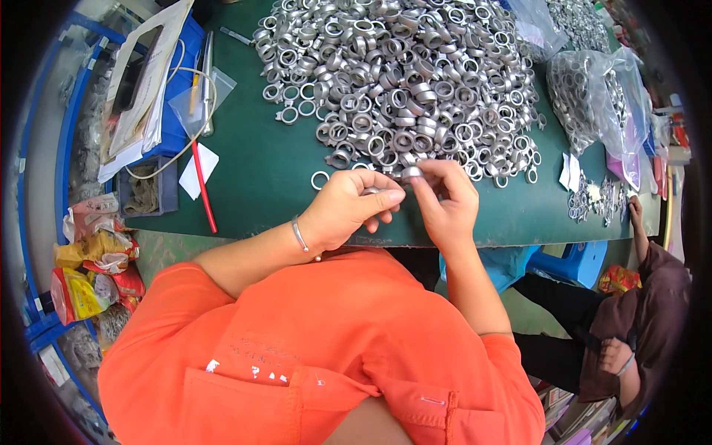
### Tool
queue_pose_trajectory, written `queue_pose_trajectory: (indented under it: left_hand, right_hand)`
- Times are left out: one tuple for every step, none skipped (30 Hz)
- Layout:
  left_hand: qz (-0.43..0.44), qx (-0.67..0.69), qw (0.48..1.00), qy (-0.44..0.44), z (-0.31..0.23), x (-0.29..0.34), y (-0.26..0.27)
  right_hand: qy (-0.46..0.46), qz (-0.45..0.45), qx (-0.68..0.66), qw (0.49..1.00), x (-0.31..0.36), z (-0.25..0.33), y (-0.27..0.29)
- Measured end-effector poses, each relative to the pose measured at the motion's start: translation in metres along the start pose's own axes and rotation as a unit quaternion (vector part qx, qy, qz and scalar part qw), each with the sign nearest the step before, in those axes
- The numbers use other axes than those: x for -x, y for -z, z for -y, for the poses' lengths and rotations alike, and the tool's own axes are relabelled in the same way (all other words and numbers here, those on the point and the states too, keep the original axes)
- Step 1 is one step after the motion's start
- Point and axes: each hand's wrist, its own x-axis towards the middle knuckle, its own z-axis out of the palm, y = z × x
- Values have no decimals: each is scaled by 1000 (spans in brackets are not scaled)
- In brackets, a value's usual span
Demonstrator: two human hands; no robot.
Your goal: The person sorts small metal rings by picking them up from a large pile on the table and placing them into a plastic bag.
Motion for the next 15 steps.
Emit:
queue_pose_trajectory:
  left_hand:
    - [4, 6, 1000, 4, 1, -2, 0]
    - [6, 5, 1000, 4, 1, -3, 0]
    - [20, 26, 999, 2, 2, -4, 1]
    - [34, 49, 998, 2, 2, -4, 1]
    - [31, 40, 999, -8, 2, -4, 0]
    - [32, 41, 999, -7, 3, -3, -1]
    - [29, 54, 998, -27, 4, -2, 0]
    - [24, 69, 996, -47, 4, -1, 1]
    - [24, 70, 996, -47, 4, -1, 2]
    - [30, 46, 996, -70, 4, 0, 3]
    - [37, 22, 995, -93, 3, 1, 4]
    - [35, 23, 995, -92, 0, 2, 3]
    - [49, -21, 988, -147, -2, 3, 1]
    - [63, -65, 975, -201, -3, 3, 0]
    - [67, -85, 971, -211, -2, 3, 1]
  right_hand:
    - [-28, 1, -75, 997, 5, 3, 1]
    - [-56, 1, -149, 987, 9, 5, 2]
    - [-35, -12, -161, 986, 12, 6, 1]
    - [-36, -13, -160, 986, 13, 5, 1]
    - [-3, -21, -130, 991, 14, 4, 2]
    - [30, -29, -100, 994, 14, 4, 2]
    - [71, -27, -69, 995, 13, 6, 3]
    - [70, -26, -69, 995, 13, 7, 3]
    - [102, -19, -42, 994, 14, 9, 4]
    - [133, -12, -16, 991, 15, 10, 3]
    - [121, -4, -33, 992, 17, 12, 4]
    - [120, -2, -35, 992, 18, 10, 3]
    - [101, 1, -80, 992, 21, 7, 2]
    - [82, 4, -125, 989, 21, 8, 2]
    - [36, -17, -232, 972, 23, 12, -2]
